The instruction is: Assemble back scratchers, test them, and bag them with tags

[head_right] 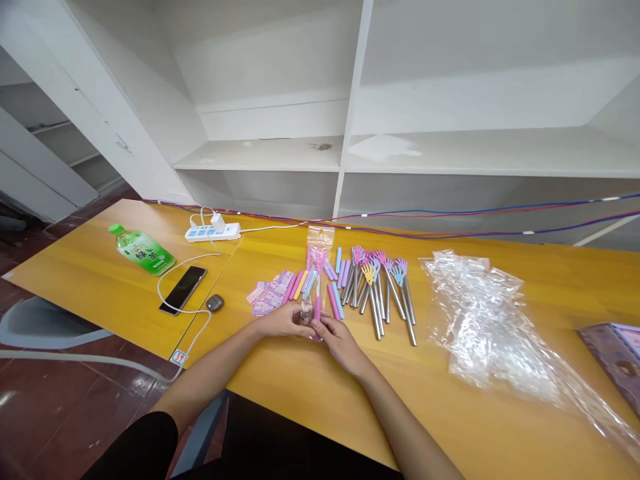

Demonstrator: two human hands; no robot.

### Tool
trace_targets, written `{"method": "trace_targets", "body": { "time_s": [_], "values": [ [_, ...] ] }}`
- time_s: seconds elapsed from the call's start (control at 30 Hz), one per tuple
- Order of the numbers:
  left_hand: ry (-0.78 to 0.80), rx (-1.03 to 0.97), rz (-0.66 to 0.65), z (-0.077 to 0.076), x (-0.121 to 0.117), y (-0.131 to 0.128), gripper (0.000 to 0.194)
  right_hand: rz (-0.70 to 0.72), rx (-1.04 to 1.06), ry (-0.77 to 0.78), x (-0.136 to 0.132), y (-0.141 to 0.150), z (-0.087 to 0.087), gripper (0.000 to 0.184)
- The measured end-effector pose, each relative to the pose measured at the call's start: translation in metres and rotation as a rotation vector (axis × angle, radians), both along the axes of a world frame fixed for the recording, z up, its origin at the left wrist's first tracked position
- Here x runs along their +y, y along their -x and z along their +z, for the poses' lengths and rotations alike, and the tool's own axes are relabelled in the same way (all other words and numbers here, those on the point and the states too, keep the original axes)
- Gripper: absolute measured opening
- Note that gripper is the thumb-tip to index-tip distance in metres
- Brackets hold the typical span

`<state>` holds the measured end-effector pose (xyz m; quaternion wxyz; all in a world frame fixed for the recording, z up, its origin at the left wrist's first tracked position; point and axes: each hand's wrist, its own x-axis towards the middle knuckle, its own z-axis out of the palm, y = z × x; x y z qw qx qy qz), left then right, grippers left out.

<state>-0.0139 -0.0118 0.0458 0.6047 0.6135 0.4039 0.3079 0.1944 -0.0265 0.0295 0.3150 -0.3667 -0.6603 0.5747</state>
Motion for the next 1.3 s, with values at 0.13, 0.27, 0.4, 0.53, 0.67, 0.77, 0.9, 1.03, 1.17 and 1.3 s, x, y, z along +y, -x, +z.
{"method": "trace_targets", "body": {
  "time_s": [0.13, 0.27, 0.4, 0.53, 0.67, 0.77, 0.9, 1.03, 1.17, 1.3],
  "values": [
    [-0.184, 0.206, -0.004, 0.022, 0.005, 0.031, 0.045, -0.152, -0.059, -0.045, -0.001, 0.003, -0.011, 0.058],
    [-0.449, 0.747, 0.416, 0.029, -0.001, 0.077, 0.032, -0.271, -0.071, -0.086, 0.003, -0.001, -0.012, 0.061],
    [-0.433, 1.173, 0.492, 0.015, -0.016, 0.107, 0.042, -0.299, -0.046, -0.090, 0.006, -0.003, -0.008, 0.060],
    [-0.402, 1.160, 0.437, 0.004, -0.021, 0.118, 0.044, -0.278, -0.057, -0.084, 0.004, 0.001, -0.009, 0.061],
    [-0.353, 1.037, 0.479, 0.007, -0.013, 0.123, 0.040, -0.211, -0.053, -0.075, 0.001, 0.006, -0.008, 0.060],
    [-0.300, 0.910, 0.461, 0.018, -0.006, 0.119, 0.016, -0.169, -0.038, -0.083, 0.001, 0.006, -0.006, 0.058],
    [-0.339, 0.465, 0.497, 0.034, 0.001, 0.088, 0.036, -0.140, -0.033, -0.100, 0.002, 0.006, -0.004, 0.056],
    [-0.123, -0.050, 0.355, 0.031, 0.011, 0.032, 0.046, 0.018, -0.025, -0.077, -0.002, 0.007, -0.004, 0.051],
    [0.046, -0.281, 0.319, 0.008, 0.017, -0.010, 0.051, 0.107, -0.173, -0.193, 0.001, -0.003, -0.003, 0.051],
    [0.128, -0.206, 0.239, -0.015, 0.007, -0.019, 0.048, -0.281, -0.205, -0.350, 0.014, -0.021, -0.001, 0.039]
  ]
}}
